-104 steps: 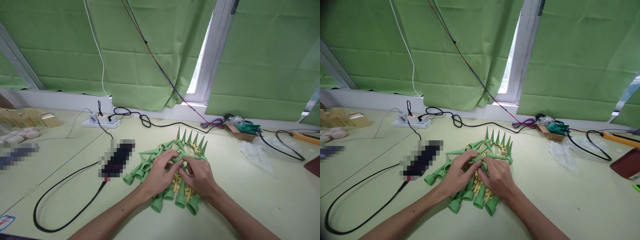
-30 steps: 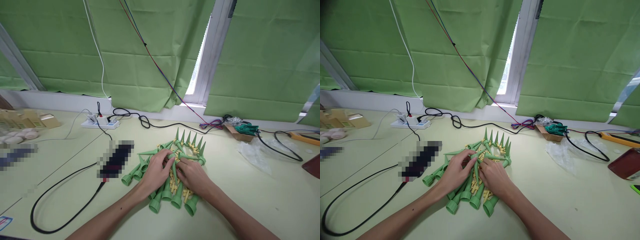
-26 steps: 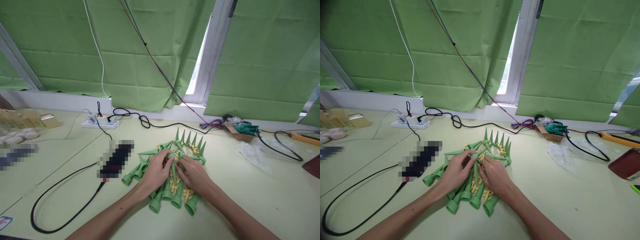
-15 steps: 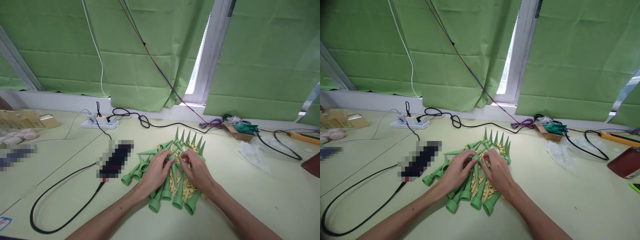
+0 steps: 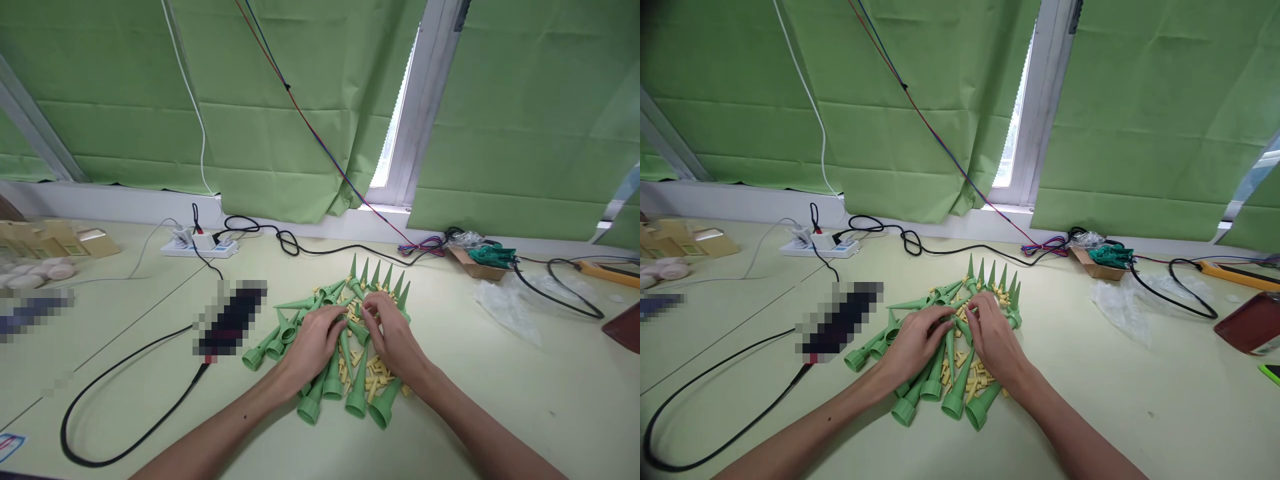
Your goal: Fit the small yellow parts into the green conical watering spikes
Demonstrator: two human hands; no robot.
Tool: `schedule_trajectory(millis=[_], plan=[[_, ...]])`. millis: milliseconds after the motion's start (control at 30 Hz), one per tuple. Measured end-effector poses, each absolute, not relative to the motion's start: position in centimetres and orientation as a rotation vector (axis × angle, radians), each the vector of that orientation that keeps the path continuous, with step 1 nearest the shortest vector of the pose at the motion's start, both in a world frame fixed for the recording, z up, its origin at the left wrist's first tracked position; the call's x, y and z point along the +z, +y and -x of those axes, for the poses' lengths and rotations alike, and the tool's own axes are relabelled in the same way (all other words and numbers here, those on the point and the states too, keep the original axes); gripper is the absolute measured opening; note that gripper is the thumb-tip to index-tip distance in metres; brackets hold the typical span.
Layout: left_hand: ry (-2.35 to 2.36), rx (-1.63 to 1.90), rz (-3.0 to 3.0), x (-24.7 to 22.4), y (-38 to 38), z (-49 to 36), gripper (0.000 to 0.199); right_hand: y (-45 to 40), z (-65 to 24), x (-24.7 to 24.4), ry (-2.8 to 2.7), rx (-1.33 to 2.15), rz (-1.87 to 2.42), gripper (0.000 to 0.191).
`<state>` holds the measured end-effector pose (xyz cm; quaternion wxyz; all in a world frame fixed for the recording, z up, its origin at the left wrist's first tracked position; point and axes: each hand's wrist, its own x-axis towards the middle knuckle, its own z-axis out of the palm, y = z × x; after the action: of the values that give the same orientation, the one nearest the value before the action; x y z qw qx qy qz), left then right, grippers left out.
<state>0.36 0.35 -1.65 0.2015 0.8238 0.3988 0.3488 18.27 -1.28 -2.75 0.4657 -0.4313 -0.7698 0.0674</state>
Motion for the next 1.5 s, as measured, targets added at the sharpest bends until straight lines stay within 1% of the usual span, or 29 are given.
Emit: schedule_trajectory(millis=[500,867,1167,1500], plan=[[1.056,0.863,-2.399,-1.4,0.2,-0.3,0.026,-1.2,-18.3,-3.0,-1.980,0.094,0.934,0.013],[1.086,0.942,-2.257,-0.5,-0.4,-0.5,0.022,-1.1,-18.3,-3.1,-1.958,0.066,0.852,0.016],[1.051,1.031,-2.249,-0.4,-0.2,-0.6,0.021,-1.3,-18.3,-3.0,-1.945,0.051,0.785,0.020],[1.079,0.956,-2.133,-0.3,-0.2,-0.5,0.028,-1.4,-18.2,-3.0,-1.929,0.057,0.749,0.022]])
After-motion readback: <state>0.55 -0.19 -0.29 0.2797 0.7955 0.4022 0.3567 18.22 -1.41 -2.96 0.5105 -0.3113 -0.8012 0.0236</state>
